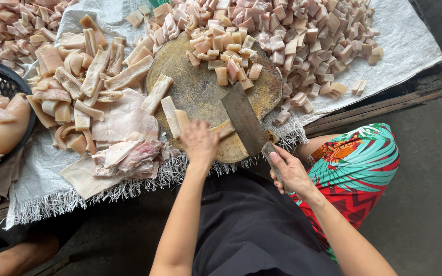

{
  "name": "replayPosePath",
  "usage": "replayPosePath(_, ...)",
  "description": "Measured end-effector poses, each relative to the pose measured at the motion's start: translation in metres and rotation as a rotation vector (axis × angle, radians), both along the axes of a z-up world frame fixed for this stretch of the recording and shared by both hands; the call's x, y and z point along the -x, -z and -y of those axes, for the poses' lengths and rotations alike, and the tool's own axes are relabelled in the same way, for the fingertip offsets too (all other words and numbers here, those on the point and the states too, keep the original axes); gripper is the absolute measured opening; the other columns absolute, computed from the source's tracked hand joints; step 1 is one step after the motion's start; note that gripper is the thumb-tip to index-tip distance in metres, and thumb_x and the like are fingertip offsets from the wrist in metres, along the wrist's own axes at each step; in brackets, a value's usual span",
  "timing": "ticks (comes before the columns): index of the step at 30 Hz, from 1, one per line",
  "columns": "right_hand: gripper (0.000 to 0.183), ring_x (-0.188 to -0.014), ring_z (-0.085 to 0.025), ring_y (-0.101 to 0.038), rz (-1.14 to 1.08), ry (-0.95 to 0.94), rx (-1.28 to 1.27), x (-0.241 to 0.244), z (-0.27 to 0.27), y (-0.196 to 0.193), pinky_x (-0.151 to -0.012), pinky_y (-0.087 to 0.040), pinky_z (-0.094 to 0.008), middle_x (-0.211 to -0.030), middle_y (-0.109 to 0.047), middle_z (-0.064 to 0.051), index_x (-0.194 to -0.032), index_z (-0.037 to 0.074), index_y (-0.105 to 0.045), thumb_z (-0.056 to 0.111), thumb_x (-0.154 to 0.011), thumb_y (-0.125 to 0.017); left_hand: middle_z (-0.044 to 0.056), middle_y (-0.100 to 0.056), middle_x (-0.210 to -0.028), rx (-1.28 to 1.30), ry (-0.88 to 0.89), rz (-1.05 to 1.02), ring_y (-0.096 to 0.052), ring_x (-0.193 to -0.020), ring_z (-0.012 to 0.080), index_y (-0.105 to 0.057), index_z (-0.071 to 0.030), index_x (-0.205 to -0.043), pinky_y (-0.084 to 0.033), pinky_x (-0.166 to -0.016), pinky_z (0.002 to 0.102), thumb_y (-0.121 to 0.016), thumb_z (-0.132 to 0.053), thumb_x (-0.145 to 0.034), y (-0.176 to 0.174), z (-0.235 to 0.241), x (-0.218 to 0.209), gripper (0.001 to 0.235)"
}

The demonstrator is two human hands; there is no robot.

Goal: The person chops pieces of animal skin into small cubes on a wooden cutting board using a large cleaver.

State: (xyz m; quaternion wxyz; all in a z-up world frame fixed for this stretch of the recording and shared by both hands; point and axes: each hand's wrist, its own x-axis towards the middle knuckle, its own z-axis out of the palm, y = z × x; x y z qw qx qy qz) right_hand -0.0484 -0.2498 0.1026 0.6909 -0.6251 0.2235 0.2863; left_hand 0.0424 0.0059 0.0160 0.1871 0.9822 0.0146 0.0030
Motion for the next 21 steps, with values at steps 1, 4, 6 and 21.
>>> replayPosePath(1,0.057,-0.041,-0.01,-0.049,-0.019,0.025,-0.034,0.0,0.0,0.002,-0.034,-0.042,-0.028,-0.062,-0.056,-0.002,-0.153,0.021,-0.046,0.038,-0.099,-0.053,0.017,-0.063,-0.124,0.0,0.066,-0.017,-0.05,-0.118,0.033,-0.06,-0.01,-0.128,-0.037,-0.097,0.052,-0.077,-0.024,-0.086,0.003,0.013,-0.008,0.047)
replayPosePath(4,0.057,-0.041,-0.01,-0.049,-0.009,0.028,-0.03,0.002,0.005,0.003,-0.034,-0.042,-0.028,-0.062,-0.057,-0.002,-0.152,0.021,-0.047,0.039,-0.098,-0.053,0.008,-0.066,-0.122,0.091,0.066,-0.057,-0.052,-0.115,0.03,-0.061,-0.013,-0.127,-0.036,-0.099,0.05,-0.078,-0.033,-0.083,-0.002,0.031,-0.01,0.052)
replayPosePath(6,0.056,-0.042,-0.01,-0.05,0.071,0.027,0.047,0.005,0.009,0.0,-0.035,-0.043,-0.028,-0.062,-0.057,-0.003,-0.151,0.02,-0.049,0.04,-0.099,-0.054,0.005,-0.067,-0.121,0.157,0.062,-0.082,-0.054,-0.113,0.0285,-0.061,-0.012,-0.123,-0.036,-0.1,0.049,-0.076,-0.037,-0.084,-0.008,0.035,-0.012,0.049)
replayPosePath(21,0.056,-0.058,-0.039,-0.07,0.651,-0.441,1.003,0.053,-0.02,-0.016,-0.051,-0.055,-0.048,-0.069,-0.068,-0.019,-0.148,0.022,-0.05,0.044,-0.097,-0.058,0.014,-0.059,-0.081,0.351,0.095,0.142,-0.054,-0.079,0.0292,-0.054,-0.005,-0.091,-0.036,-0.082,0.044,-0.044,-0.016,-0.103,0.084,0.004,-0.02,0.019)
